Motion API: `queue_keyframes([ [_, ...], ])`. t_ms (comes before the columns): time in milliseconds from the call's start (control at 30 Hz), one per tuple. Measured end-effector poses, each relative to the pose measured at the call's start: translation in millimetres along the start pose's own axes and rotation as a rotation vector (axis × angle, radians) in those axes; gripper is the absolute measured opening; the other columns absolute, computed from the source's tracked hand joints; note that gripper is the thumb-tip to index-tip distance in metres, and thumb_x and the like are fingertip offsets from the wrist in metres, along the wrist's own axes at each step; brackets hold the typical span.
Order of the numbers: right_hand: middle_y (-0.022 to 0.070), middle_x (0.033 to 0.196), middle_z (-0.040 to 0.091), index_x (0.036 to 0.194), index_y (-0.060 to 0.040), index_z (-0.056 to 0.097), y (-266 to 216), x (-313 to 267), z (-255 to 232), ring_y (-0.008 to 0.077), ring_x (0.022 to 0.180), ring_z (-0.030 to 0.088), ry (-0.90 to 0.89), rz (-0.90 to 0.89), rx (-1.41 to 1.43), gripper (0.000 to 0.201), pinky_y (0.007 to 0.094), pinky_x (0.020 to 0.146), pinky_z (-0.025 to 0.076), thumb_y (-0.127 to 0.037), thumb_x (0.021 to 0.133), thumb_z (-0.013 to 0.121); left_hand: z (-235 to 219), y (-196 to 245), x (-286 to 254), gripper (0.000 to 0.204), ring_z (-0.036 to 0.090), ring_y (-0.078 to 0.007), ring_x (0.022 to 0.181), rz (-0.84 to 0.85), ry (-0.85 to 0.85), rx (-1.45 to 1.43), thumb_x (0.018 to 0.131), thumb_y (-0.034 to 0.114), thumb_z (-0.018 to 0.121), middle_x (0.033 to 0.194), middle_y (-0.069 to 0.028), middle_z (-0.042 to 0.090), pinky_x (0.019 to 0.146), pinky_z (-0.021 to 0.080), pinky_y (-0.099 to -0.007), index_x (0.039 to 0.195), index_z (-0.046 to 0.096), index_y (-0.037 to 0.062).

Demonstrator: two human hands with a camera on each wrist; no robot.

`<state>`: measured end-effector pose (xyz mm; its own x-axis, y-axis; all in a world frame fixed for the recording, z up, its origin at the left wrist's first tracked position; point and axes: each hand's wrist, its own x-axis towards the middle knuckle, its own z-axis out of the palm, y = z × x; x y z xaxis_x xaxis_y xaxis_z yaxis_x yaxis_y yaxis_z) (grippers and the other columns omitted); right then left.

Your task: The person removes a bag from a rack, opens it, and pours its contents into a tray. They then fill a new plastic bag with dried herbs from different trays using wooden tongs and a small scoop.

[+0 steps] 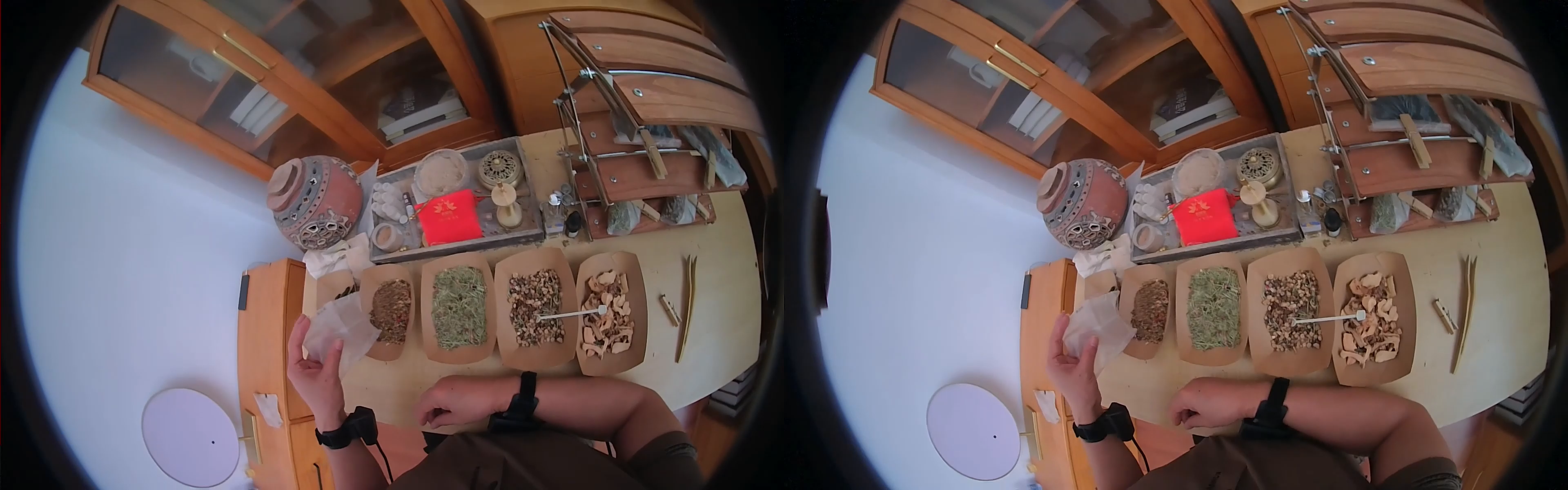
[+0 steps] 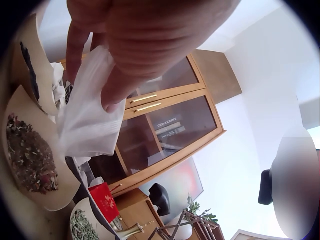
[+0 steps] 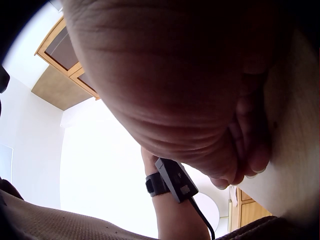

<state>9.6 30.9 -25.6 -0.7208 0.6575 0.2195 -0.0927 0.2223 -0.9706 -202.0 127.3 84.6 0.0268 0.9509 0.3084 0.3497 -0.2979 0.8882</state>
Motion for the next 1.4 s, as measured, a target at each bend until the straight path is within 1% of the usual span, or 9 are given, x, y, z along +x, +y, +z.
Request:
queue_keyframes([
  [133, 0.0132, 0.094, 0.075, 0.106, -0.0027, 0.072, -0.3, 0.9, -0.1, 0.0283, 0.088, 0.073, -0.013, 0.028, -0.005, 0.020, 0.0403, 0.079, 0.056, -0.010, 0.088, 0.074, -1.4, -6.9, -5.1, 0.060, 0.057, -0.0224, 0.133, -0.037, 0.015, -0.018, 0.084, -0.015, 0.073, 0.155, -0.0160, 0.051, 0.104, 0.055, -0.0343, 0.141, 0.058, -0.0009],
  [300, 0.0128, 0.093, 0.074, 0.107, -0.0033, 0.072, 1.1, 1.1, 0.9, 0.0276, 0.086, 0.072, -0.018, 0.027, -0.012, 0.019, 0.0405, 0.078, 0.056, -0.009, 0.089, 0.074, 3.2, -13.5, 0.4, 0.060, 0.054, -0.0248, 0.138, 0.256, -0.050, 0.169, 0.085, -0.015, 0.073, 0.155, -0.0169, 0.051, 0.105, 0.054, -0.0342, 0.141, 0.058, 0.0003],
  [433, 0.0125, 0.092, 0.074, 0.108, -0.0035, 0.072, -0.8, 0.1, -0.5, 0.0274, 0.085, 0.072, -0.006, 0.020, 0.008, 0.019, 0.0397, 0.077, 0.056, -0.008, 0.089, 0.074, 6.7, -3.8, 1.1, 0.062, 0.052, -0.0257, 0.141, 0.280, -0.064, 0.233, 0.084, -0.015, 0.074, 0.155, -0.0170, 0.051, 0.107, 0.052, -0.0350, 0.142, 0.058, 0.0015],
  [633, 0.0122, 0.092, 0.075, 0.108, -0.0035, 0.072, -4.6, -0.1, -2.2, 0.0265, 0.086, 0.073, -0.011, 0.025, 0.014, 0.019, 0.0389, 0.078, 0.056, -0.008, 0.090, 0.074, 9.2, 2.4, -0.9, 0.056, 0.051, -0.0239, 0.141, 0.080, 0.036, 0.019, 0.087, -0.011, 0.074, 0.155, -0.0171, 0.051, 0.105, 0.052, -0.0326, 0.140, 0.059, 0.0006],
  [700, 0.0122, 0.093, 0.075, 0.108, -0.0035, 0.072, -5.9, 0.1, -3.2, 0.0262, 0.087, 0.073, -0.017, 0.030, 0.018, 0.019, 0.0388, 0.078, 0.056, -0.008, 0.091, 0.074, 6.5, -7.9, -1.0, 0.052, 0.060, -0.0178, 0.128, 0.023, 0.082, -0.034, 0.090, -0.010, 0.073, 0.152, -0.0155, 0.055, 0.092, 0.057, -0.0268, 0.139, 0.060, -0.0005],
  [900, 0.0121, 0.096, 0.075, 0.110, -0.0035, 0.072, -4.4, 0.8, -2.5, 0.0256, 0.088, 0.073, -0.037, 0.031, 0.016, 0.019, 0.0380, 0.079, 0.056, -0.008, 0.092, 0.073, 2.1, -21.0, -2.2, 0.042, 0.068, -0.0110, 0.103, -0.084, 0.180, -0.234, 0.097, -0.002, 0.068, 0.145, -0.0120, 0.062, 0.085, 0.055, -0.0223, 0.138, 0.060, -0.0018],
  [1033, 0.0121, 0.097, 0.076, 0.111, -0.0032, 0.072, -5.0, 0.6, -3.2, 0.0247, 0.089, 0.073, -0.029, 0.045, 0.019, 0.019, 0.0378, 0.080, 0.057, -0.009, 0.093, 0.073, 2.4, -15.1, -5.8, 0.036, 0.068, -0.0111, 0.104, -0.098, 0.185, -0.306, 0.102, 0.003, 0.064, 0.144, -0.0124, 0.063, 0.083, 0.055, -0.0217, 0.137, 0.061, -0.0013],
  [1200, 0.0124, 0.098, 0.076, 0.112, -0.0032, 0.073, -8.6, -0.6, -4.5, 0.0245, 0.090, 0.074, -0.027, 0.062, 0.024, 0.020, 0.0375, 0.081, 0.057, -0.009, 0.093, 0.074, 8.8, -0.2, -8.7, 0.032, 0.062, -0.0196, 0.126, 0.267, 0.150, 0.091, 0.106, 0.003, 0.054, 0.146, -0.0164, 0.060, 0.095, 0.052, -0.0291, 0.137, 0.062, -0.0010],
  [1400, 0.0125, 0.097, 0.076, 0.112, -0.0041, 0.074, -5.2, -2.0, -2.1, 0.0258, 0.089, 0.074, 0.015, 0.052, -0.038, 0.020, 0.0383, 0.080, 0.057, -0.011, 0.093, 0.074, 3.8, 6.7, -9.9, 0.033, 0.058, -0.0209, 0.133, 0.265, 0.040, 0.150, 0.106, 0.001, 0.055, 0.149, -0.0158, 0.059, 0.104, 0.050, -0.0314, 0.138, 0.062, -0.0005],
])
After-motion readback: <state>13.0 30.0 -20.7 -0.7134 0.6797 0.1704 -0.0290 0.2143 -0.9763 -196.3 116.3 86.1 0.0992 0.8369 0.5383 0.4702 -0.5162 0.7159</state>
